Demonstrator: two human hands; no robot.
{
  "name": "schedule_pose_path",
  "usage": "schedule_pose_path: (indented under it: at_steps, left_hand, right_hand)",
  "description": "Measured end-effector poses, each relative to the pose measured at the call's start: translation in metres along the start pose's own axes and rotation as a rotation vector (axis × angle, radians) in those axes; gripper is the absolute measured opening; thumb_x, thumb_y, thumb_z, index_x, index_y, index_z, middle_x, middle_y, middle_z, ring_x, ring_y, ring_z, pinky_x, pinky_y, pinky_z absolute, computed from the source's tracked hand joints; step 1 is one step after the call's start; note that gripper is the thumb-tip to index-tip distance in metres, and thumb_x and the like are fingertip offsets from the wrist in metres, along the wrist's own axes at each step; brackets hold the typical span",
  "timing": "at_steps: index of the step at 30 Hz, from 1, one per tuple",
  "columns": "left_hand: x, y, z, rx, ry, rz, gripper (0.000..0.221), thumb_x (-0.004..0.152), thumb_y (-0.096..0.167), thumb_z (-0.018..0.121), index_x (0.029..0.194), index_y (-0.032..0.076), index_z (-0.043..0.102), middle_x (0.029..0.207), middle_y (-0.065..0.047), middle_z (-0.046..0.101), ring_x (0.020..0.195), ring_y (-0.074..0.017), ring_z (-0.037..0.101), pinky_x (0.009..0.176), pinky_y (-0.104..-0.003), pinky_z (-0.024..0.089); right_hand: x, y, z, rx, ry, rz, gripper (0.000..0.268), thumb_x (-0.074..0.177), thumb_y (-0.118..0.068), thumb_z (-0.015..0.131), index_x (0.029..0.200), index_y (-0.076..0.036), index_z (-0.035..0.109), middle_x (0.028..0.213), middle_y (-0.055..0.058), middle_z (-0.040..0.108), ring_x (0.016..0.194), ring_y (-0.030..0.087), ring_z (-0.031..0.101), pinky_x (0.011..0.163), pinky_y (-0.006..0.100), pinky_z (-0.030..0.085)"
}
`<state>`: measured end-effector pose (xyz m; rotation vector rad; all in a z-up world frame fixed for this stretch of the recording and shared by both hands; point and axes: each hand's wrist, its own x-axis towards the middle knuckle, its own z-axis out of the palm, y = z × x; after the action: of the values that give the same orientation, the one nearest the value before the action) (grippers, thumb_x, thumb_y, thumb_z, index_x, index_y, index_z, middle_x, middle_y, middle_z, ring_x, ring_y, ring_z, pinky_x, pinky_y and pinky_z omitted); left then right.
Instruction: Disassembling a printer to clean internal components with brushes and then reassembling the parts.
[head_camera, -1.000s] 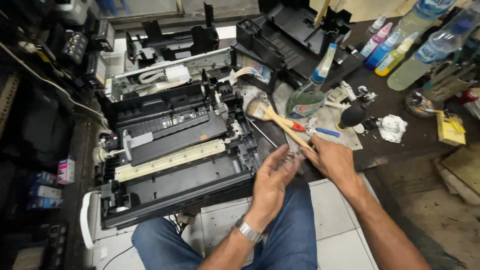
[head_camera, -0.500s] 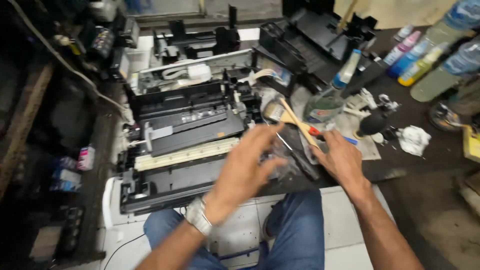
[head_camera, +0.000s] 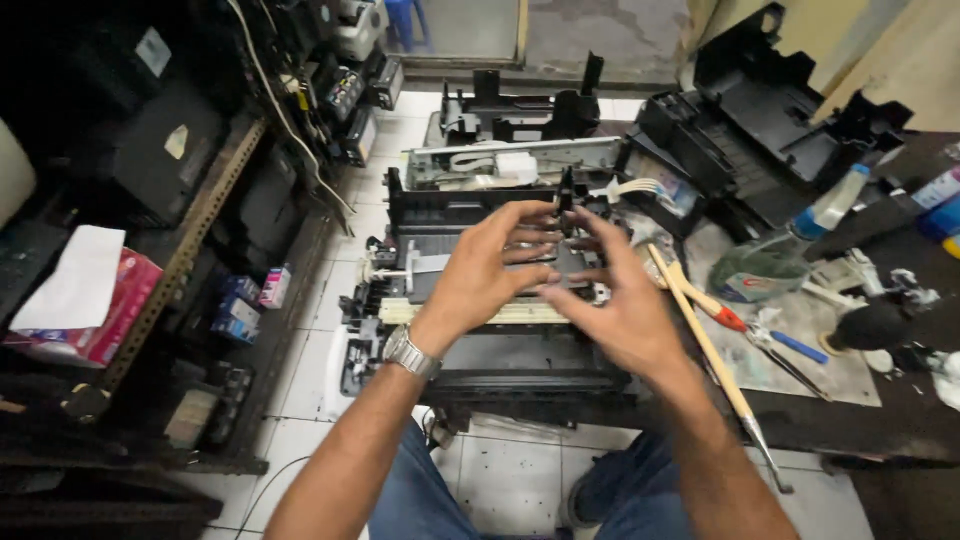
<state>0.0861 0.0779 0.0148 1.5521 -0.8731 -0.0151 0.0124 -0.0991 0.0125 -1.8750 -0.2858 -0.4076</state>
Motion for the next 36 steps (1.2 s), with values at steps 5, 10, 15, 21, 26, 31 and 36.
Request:
schedule_pose_path:
  at_steps: [5, 10, 15, 21, 26, 31, 36]
  left_hand:
    - [-0.008, -0.001, -0.016, 0.043, 0.057, 0.056, 0.055, 0.078, -0.004, 0.084, 0.129, 0.003, 0.066, 0.111, -0.018, 0.071, 0.104, -0.0339, 0.075, 0.089, -0.04, 0.065]
    - [-0.012, 0.006, -0.025, 0.021, 0.07, 0.171, 0.039, 0.084, 0.004, 0.084, 0.121, 0.002, 0.073, 0.113, -0.019, 0.074, 0.106, -0.0339, 0.075, 0.089, -0.043, 0.065]
    - [-0.032, 0.017, -0.023, 0.198, 0.109, 0.202, 0.032, 0.102, 0.015, 0.066, 0.134, 0.01, 0.068, 0.133, -0.015, 0.07, 0.121, -0.0356, 0.069, 0.1, -0.046, 0.058]
    - [-0.055, 0.002, -0.014, 0.286, 0.181, 0.116, 0.041, 0.1, 0.005, 0.065, 0.14, 0.011, 0.063, 0.139, -0.018, 0.066, 0.127, -0.0424, 0.062, 0.102, -0.052, 0.055]
    - [-0.064, 0.016, -0.018, 0.202, 0.203, 0.008, 0.047, 0.094, 0.002, 0.071, 0.14, 0.007, 0.063, 0.12, -0.024, 0.074, 0.114, -0.0425, 0.069, 0.094, -0.051, 0.059]
    - [-0.081, 0.032, -0.017, 0.325, 0.166, -0.017, 0.036, 0.098, 0.004, 0.065, 0.134, 0.007, 0.067, 0.115, -0.022, 0.076, 0.111, -0.0401, 0.071, 0.09, -0.049, 0.06]
    - [-0.085, 0.014, -0.017, 0.17, 0.162, -0.033, 0.045, 0.097, -0.007, 0.056, 0.14, 0.005, 0.062, 0.125, -0.021, 0.073, 0.117, -0.0382, 0.069, 0.094, -0.048, 0.059]
  right_hand:
    - [0.011, 0.005, 0.029, 0.158, -0.033, 0.099, 0.084, 0.077, -0.002, 0.086, 0.152, -0.004, 0.048, 0.135, 0.021, 0.062, 0.12, 0.032, 0.065, 0.095, 0.043, 0.061]
    - [0.012, 0.019, 0.035, 0.153, 0.045, -0.035, 0.082, 0.068, 0.003, 0.092, 0.143, 0.001, 0.058, 0.121, 0.022, 0.071, 0.108, 0.029, 0.074, 0.083, 0.036, 0.066]
    - [0.014, -0.001, 0.036, -0.025, 0.131, -0.199, 0.058, 0.08, 0.007, 0.084, 0.134, 0.001, 0.066, 0.122, 0.021, 0.072, 0.116, 0.035, 0.071, 0.086, 0.04, 0.067]
    - [0.006, 0.016, 0.055, 0.139, 0.083, -0.083, 0.053, 0.081, 0.006, 0.082, 0.131, 0.005, 0.065, 0.122, 0.02, 0.071, 0.115, 0.033, 0.07, 0.08, 0.039, 0.066]
    - [0.004, 0.014, 0.049, -0.116, -0.006, -0.262, 0.046, 0.083, -0.003, 0.085, 0.125, 0.005, 0.067, 0.11, 0.021, 0.071, 0.106, 0.04, 0.072, 0.077, 0.046, 0.067]
    - [-0.003, 0.02, 0.046, -0.267, -0.047, -0.418, 0.044, 0.079, -0.008, 0.089, 0.116, 0.002, 0.068, 0.103, 0.018, 0.072, 0.101, 0.041, 0.073, 0.082, 0.049, 0.063]
    - [-0.005, 0.005, 0.048, -0.102, -0.102, -0.341, 0.044, 0.082, 0.002, 0.084, 0.121, 0.009, 0.064, 0.102, 0.025, 0.073, 0.094, 0.043, 0.074, 0.072, 0.047, 0.064]
